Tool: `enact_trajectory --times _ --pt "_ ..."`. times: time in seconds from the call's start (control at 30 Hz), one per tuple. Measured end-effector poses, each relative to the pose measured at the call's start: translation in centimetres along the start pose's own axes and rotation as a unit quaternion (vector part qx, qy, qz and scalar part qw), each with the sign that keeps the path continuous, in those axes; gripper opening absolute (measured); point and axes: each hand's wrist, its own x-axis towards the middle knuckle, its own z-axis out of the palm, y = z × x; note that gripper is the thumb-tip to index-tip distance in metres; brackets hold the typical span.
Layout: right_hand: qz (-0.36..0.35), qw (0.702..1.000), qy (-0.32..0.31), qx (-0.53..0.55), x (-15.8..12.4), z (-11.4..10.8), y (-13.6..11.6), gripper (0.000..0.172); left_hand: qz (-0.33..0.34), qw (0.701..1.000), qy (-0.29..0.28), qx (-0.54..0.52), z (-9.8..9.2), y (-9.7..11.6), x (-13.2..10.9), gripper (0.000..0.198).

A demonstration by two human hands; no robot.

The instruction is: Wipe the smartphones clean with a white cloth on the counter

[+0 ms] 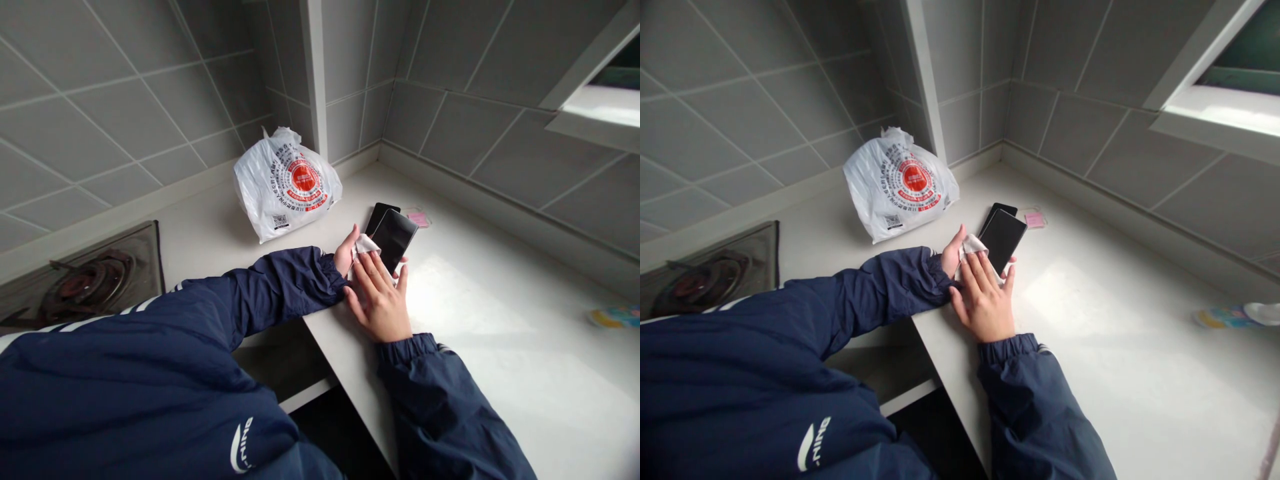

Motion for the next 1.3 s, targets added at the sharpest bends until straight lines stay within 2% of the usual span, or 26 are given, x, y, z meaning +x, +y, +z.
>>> enact_trajectory --times 0.1,0.27,0.47,0.73,0.87,1.0,1.1,1.2,1.3 --pt "0.013 1.000 0.011 -0.013 0.0 0.1 0.2 0.055 -0.024 0.999 0.018 0.011 -0.2 -0.2 0.1 0.080" --pt "0.036 0.999 0.010 -0.034 0.0 0.3 0.4 0.058 0.003 0.999 0.037 -0.029 -0.1 -0.4 0.4 0.071" --pt "0.088 0.994 0.006 -0.062 0.1 0.5 0.8 0.065 0.005 0.999 -0.049 -0.015 0.0 -0.8 0.8 0.080" --pt "0.152 0.983 0.053 -0.085 -0.1 0.6 1.3 0.061 0.045 0.998 -0.039 0.020 0.1 -0.6 1.3 0.073" --pt "0.163 0.980 0.080 -0.083 -0.3 0.7 1.7 0.066 0.049 0.994 -0.078 0.067 -0.4 -1.0 1.6 0.070" --pt "0.189 0.973 0.109 -0.074 0.0 0.7 2.2 0.072 0.041 0.979 -0.132 0.150 -1.9 -1.7 1.8 0.055" --pt "0.205 0.970 0.108 -0.067 0.4 0.7 2.7 0.072 0.065 0.969 -0.128 0.202 -2.6 -2.1 1.9 0.060" --pt "0.199 0.973 0.099 -0.059 0.7 0.5 2.9 0.070 0.111 0.951 -0.138 0.252 -2.7 -2.1 2.0 0.072" --pt "0.179 0.978 0.093 -0.060 0.8 0.2 2.7 0.072 0.178 0.913 -0.149 0.337 -2.5 -2.0 2.0 0.070"
